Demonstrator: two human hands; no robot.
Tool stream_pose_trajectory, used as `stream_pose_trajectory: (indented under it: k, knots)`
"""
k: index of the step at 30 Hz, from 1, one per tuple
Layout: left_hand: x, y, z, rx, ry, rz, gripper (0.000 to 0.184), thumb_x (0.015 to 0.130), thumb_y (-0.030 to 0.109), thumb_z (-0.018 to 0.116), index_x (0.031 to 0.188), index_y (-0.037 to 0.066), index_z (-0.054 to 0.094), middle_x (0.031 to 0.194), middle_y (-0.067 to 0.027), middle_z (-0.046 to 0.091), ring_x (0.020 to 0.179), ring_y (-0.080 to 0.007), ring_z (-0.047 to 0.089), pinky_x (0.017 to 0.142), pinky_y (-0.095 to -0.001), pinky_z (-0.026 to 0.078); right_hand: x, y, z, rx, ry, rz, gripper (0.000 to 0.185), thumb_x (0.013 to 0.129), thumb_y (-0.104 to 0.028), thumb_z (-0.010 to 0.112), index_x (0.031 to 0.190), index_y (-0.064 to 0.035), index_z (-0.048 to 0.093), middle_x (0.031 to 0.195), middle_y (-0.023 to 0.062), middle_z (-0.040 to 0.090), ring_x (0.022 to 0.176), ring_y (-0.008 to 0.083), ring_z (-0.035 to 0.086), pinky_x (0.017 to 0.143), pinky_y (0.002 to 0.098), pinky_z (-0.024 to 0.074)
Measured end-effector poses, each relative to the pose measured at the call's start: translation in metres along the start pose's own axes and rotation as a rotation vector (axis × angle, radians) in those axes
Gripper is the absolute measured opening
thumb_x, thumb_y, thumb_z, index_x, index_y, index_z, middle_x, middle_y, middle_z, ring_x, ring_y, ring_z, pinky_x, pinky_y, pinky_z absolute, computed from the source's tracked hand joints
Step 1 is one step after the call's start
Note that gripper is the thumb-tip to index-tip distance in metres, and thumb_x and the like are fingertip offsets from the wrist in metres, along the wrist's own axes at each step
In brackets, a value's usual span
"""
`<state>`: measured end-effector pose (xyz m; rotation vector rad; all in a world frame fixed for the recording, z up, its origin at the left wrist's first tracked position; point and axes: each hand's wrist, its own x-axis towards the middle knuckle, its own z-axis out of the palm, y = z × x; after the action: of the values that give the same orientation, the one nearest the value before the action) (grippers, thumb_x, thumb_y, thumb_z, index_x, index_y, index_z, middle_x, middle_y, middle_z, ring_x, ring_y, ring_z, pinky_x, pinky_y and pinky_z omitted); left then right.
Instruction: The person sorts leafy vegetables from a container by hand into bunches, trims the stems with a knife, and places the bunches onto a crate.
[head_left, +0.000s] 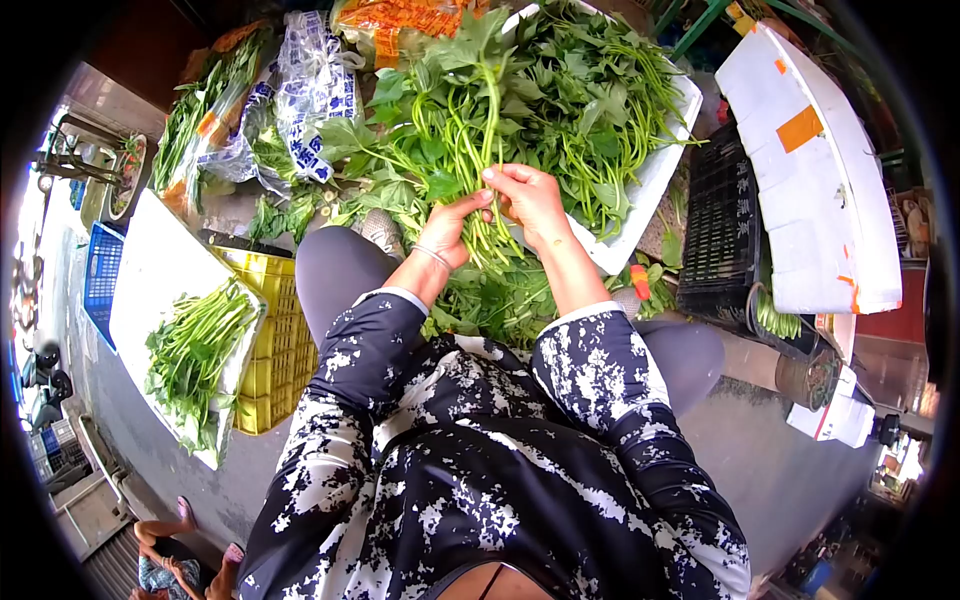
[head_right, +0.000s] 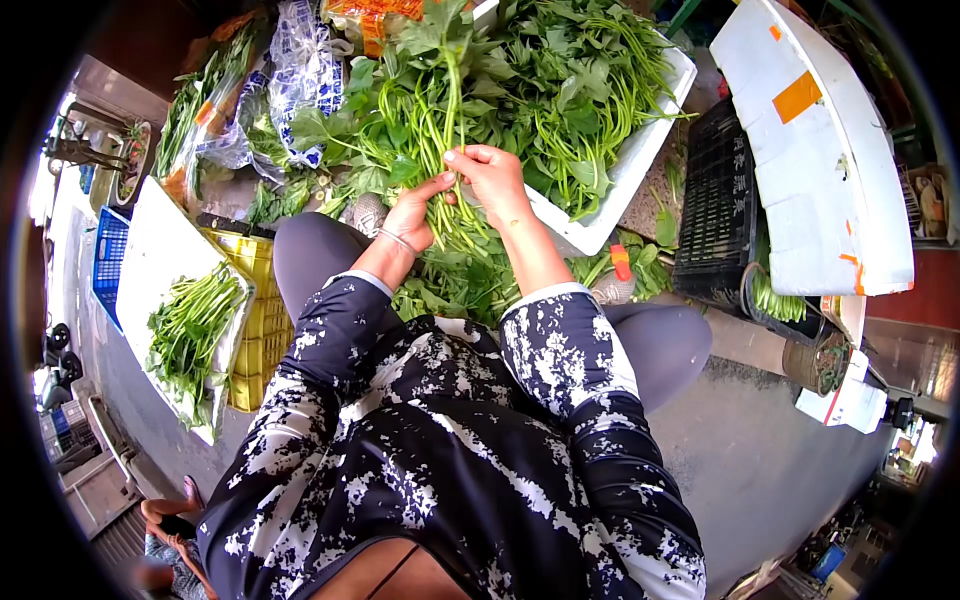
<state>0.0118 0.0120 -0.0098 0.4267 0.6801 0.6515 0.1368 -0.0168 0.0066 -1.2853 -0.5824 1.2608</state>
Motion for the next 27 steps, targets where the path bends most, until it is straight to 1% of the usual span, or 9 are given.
stream_pose_trajectory:
  k: [5, 11, 12, 15, 19, 23, 24, 25, 27]
  knots:
    - [0.003, -0.002, -0.001, 0.055, 0.009, 0.027, 0.013, 0.073, 0.009, 0.064, 0.084, 0.004, 0.060, 0.072, -0.0007, 0.055, 0.060, -0.0099, 0.049, 0.054, -0.0246, 0.044, -0.011, 0.008, -0.007, 0.097, 0.108, -0.014, 0.014, 0.077, -0.018, 0.063, 0.079, -0.0047, 0.058, 0.072, 0.0018, 0.060, 0.053, 0.0041, 0.047, 0.043, 0.0161, 0.0320]
    - [0.007, -0.004, -0.002, 0.057, 0.033, 0.044, 0.015, 0.071, 0.006, 0.064, 0.084, 0.002, 0.060, 0.073, -0.0016, 0.057, 0.061, -0.0099, 0.049, 0.054, -0.0244, 0.043, -0.042, 0.014, -0.013, 0.347, 0.052, -0.093, 0.013, 0.088, -0.019, 0.046, 0.084, -0.0069, 0.046, 0.065, 0.0027, 0.051, 0.051, 0.0084, 0.041, 0.046, 0.0192, 0.0335]
    - [0.010, -0.006, -0.004, 0.070, 0.058, 0.089, 0.014, 0.070, 0.005, 0.064, 0.083, 0.002, 0.060, 0.074, -0.0022, 0.058, 0.061, -0.0104, 0.049, 0.055, -0.0238, 0.043, -0.049, 0.020, -0.015, 0.229, 0.102, -0.120, 0.014, 0.089, -0.019, 0.044, 0.083, -0.0070, 0.045, 0.060, 0.0005, 0.045, 0.049, 0.0088, 0.038, 0.046, 0.0205, 0.0318]
    - [0.012, -0.007, -0.004, 0.024, 0.076, 0.126, 0.012, 0.070, 0.001, 0.062, 0.081, 0.001, 0.059, 0.075, -0.0045, 0.059, 0.062, -0.0122, 0.051, 0.057, -0.0229, 0.042, -0.087, 0.037, -0.018, -0.043, 0.129, -0.081, 0.015, 0.089, -0.019, 0.043, 0.080, -0.0066, 0.045, 0.059, 0.0000, 0.044, 0.050, 0.0076, 0.038, 0.046, 0.0201, 0.0316]
    - [0.004, -0.026, -0.004, 0.241, -0.031, 0.126, 0.016, 0.070, -0.001, 0.060, 0.085, 0.000, 0.057, 0.075, -0.0048, 0.059, 0.066, -0.0134, 0.055, 0.054, -0.0232, 0.042, -0.115, 0.068, -0.035, -0.180, 0.161, -0.114, 0.017, 0.088, -0.018, 0.043, 0.076, -0.0058, 0.045, 0.059, -0.0014, 0.043, 0.050, 0.0067, 0.037, 0.046, 0.0199, 0.0306]
    - [0.012, -0.011, -0.003, 0.116, 0.075, 0.127, 0.016, 0.071, 0.000, 0.060, 0.086, 0.000, 0.058, 0.078, -0.0044, 0.060, 0.065, -0.0104, 0.053, 0.055, -0.0225, 0.043, -0.147, 0.134, -0.058, -0.812, 0.271, -0.004, 0.019, 0.085, -0.017, 0.048, 0.074, -0.0019, 0.045, 0.054, 0.0072, 0.047, 0.048, 0.0170, 0.046, 0.047, 0.0317, 0.0364]
    - [0.013, -0.002, -0.004, 0.082, 0.018, 0.113, 0.014, 0.072, 0.002, 0.061, 0.085, -0.001, 0.060, 0.078, -0.0043, 0.061, 0.063, -0.0090, 0.052, 0.057, -0.0223, 0.044, -0.160, 0.136, -0.054, -0.861, 0.282, -0.014, 0.020, 0.083, -0.018, 0.051, 0.073, -0.0015, 0.046, 0.061, 0.0125, 0.053, 0.052, 0.0242, 0.051, 0.051, 0.0344, 0.0395]
    - [0.010, 0.002, 0.000, 0.110, 0.040, 0.092, 0.013, 0.072, 0.003, 0.062, 0.085, -0.002, 0.061, 0.078, -0.0043, 0.061, 0.062, -0.0087, 0.051, 0.057, -0.0213, 0.045, -0.165, 0.130, -0.059, -0.773, 0.190, 0.229, 0.020, 0.082, -0.021, 0.052, 0.078, -0.0015, 0.052, 0.065, 0.0130, 0.057, 0.058, 0.0285, 0.054, 0.054, 0.0346, 0.0423]
    - [0.010, 0.002, -0.005, 0.109, 0.005, 0.024, 0.012, 0.071, 0.001, 0.061, 0.083, -0.003, 0.060, 0.079, -0.0063, 0.061, 0.063, -0.0111, 0.052, 0.055, -0.0234, 0.044, -0.148, 0.130, -0.073, -1.142, -0.002, 0.230, 0.026, 0.082, -0.024, 0.052, 0.094, -0.0014, 0.055, 0.070, 0.0149, 0.059, 0.058, 0.0267, 0.056, 0.055, 0.0340, 0.0446]
